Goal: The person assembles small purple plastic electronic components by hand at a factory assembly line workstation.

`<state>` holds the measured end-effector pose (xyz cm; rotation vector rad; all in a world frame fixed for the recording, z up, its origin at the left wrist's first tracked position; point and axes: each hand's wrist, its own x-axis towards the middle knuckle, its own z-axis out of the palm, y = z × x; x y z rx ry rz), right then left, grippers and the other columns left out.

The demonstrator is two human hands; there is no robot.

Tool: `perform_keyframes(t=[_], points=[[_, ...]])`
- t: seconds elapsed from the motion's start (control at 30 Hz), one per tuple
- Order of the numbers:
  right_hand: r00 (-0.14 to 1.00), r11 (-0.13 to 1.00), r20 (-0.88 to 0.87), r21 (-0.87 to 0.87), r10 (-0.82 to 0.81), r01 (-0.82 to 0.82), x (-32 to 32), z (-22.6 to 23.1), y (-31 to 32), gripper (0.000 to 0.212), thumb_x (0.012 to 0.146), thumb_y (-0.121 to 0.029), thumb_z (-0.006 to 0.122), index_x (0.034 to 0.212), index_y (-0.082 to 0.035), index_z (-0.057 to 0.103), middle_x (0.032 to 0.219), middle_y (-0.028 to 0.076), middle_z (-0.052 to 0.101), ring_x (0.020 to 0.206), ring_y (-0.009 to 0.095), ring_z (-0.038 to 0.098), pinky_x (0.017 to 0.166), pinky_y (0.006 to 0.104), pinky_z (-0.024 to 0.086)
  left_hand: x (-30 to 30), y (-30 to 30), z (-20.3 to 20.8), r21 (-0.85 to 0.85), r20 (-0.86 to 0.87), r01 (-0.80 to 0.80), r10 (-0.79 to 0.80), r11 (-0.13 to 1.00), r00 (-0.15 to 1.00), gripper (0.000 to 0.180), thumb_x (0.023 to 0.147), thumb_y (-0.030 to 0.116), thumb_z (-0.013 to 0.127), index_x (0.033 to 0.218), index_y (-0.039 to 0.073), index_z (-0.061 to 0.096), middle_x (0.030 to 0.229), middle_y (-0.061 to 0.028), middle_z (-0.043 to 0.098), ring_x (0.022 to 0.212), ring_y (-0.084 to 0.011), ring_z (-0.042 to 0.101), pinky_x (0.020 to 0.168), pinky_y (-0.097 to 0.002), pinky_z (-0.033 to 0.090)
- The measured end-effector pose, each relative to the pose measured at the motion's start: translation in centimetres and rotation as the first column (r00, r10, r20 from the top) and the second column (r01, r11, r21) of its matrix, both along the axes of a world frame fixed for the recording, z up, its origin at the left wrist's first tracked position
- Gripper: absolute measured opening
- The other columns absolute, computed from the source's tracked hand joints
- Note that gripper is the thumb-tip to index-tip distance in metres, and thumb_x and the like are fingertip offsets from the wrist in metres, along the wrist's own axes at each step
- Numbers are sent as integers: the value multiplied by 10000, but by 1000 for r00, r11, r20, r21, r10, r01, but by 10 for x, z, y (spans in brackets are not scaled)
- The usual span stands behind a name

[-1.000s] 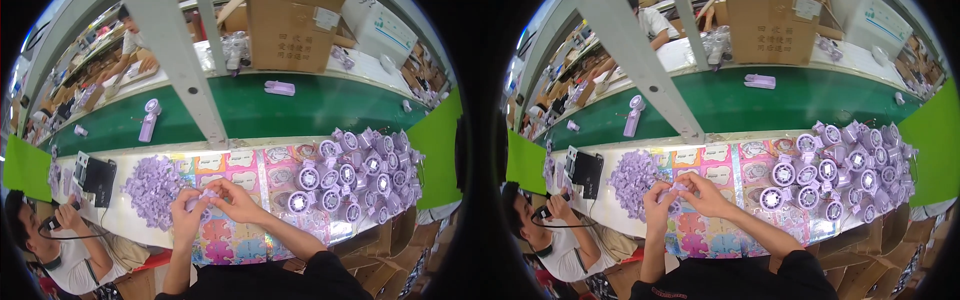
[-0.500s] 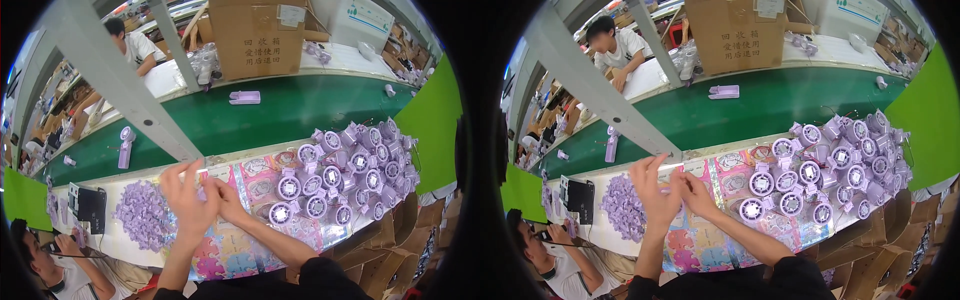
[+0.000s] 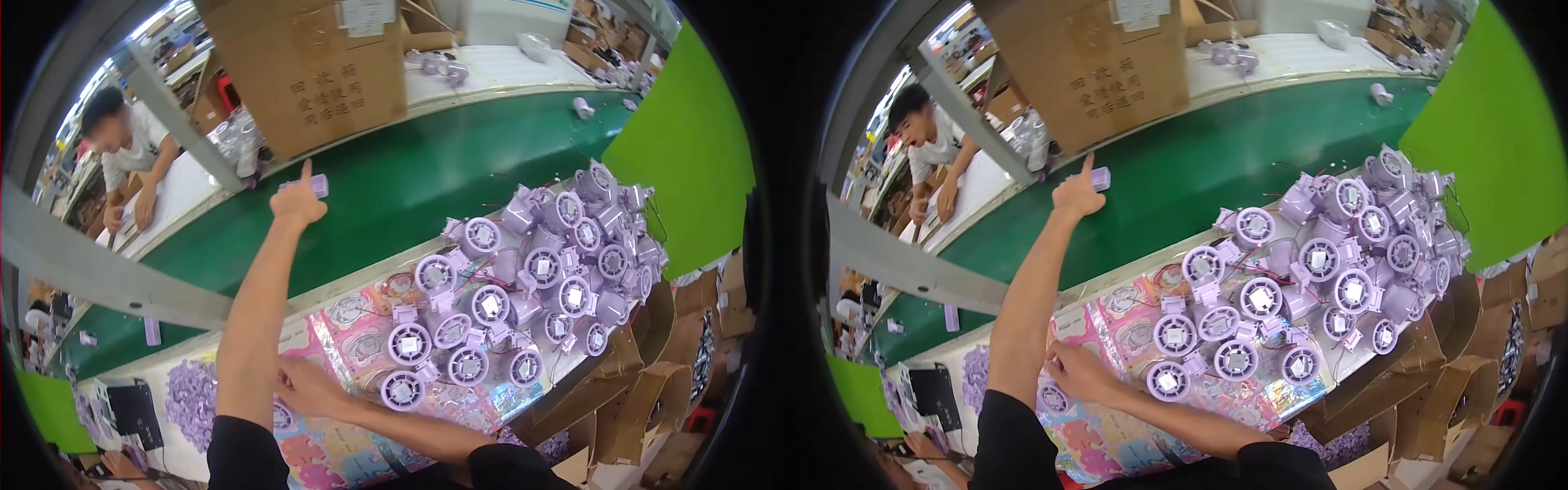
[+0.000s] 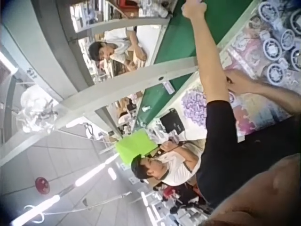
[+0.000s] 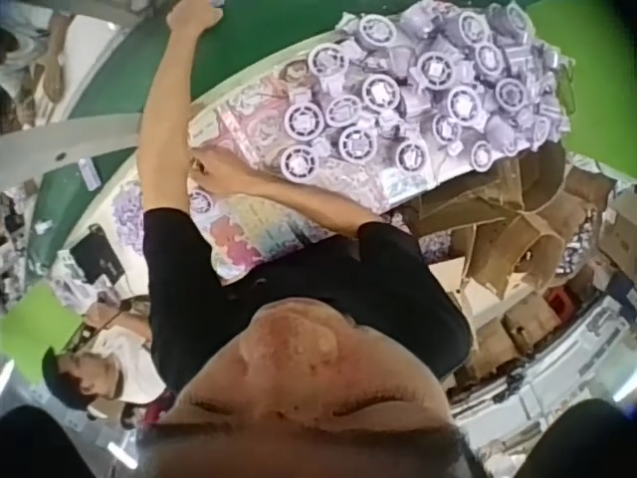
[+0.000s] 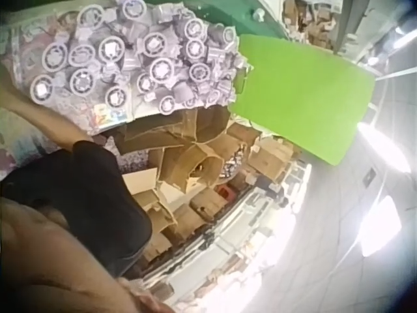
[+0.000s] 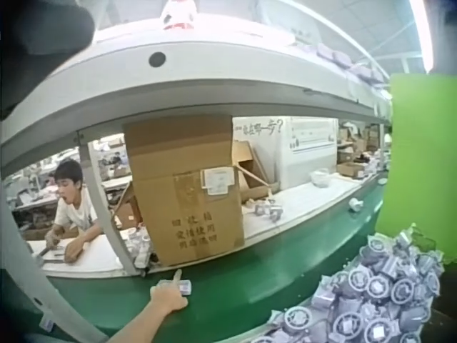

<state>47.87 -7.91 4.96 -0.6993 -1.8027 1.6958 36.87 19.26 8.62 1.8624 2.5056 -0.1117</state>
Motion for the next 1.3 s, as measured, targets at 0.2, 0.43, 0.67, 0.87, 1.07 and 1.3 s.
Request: perform_keyframes(t=[0.2,0.43,0.67,0.87,1.07,1.3], points=[[1000,1000,11,-23,-14,14,2,1,5,189,936,-159,631,1017,11,614,871,201,663,855,364,656,735,460,505,-7,12,0,-177,33,28,-23,984,999,674,740,264,666,1393,232,499,1259,-191,630,1168,-353,634,972,-459,501],[997,993,-64,110,-38,45,-7,-4,10,202,915,-165,644,976,28,638,850,231,674,795,408,666,717,477,516,10,-56,4,60,-179,344,-329,937,927,203,803,207,695,1003,171,687,1058,-201,631,918,-352,675,772,-473,543],[945,971,-312,175,-102,162,-10,-21,-1,368,842,-239,744,1116,-11,652,979,161,686,919,332,680,744,443,517,20,-259,89,369,241,583,-680,724,692,272,874,153,644,1130,234,690,1180,-161,586,997,-398,618,885,-472,499],[987,754,53,652,-149,79,0,22,-34,623,633,-432,874,1035,-15,644,1034,155,491,979,344,478,851,432,442,-26,-438,99,451,604,-12,-295,893,740,626,725,127,773,1293,42,524,1065,-157,658,942,-361,665,818,-422,531],[973,609,140,794,-186,2,11,31,-50,444,652,-304,821,989,-68,654,997,86,553,1000,287,514,882,428,409,-31,-503,74,165,656,-92,-40,982,754,792,660,137,705,1406,66,450,999,-212,633,884,-409,652,787,-454,532],[916,599,397,748,-58,-287,73,57,-64,455,701,-154,725,1139,-59,643,1196,107,589,1164,327,519,1012,458,407,-15,-513,33,101,440,188,-213,977,872,758,697,115,697,1415,77,456,1075,-164,572,1043,-347,561,890,-443,482]])
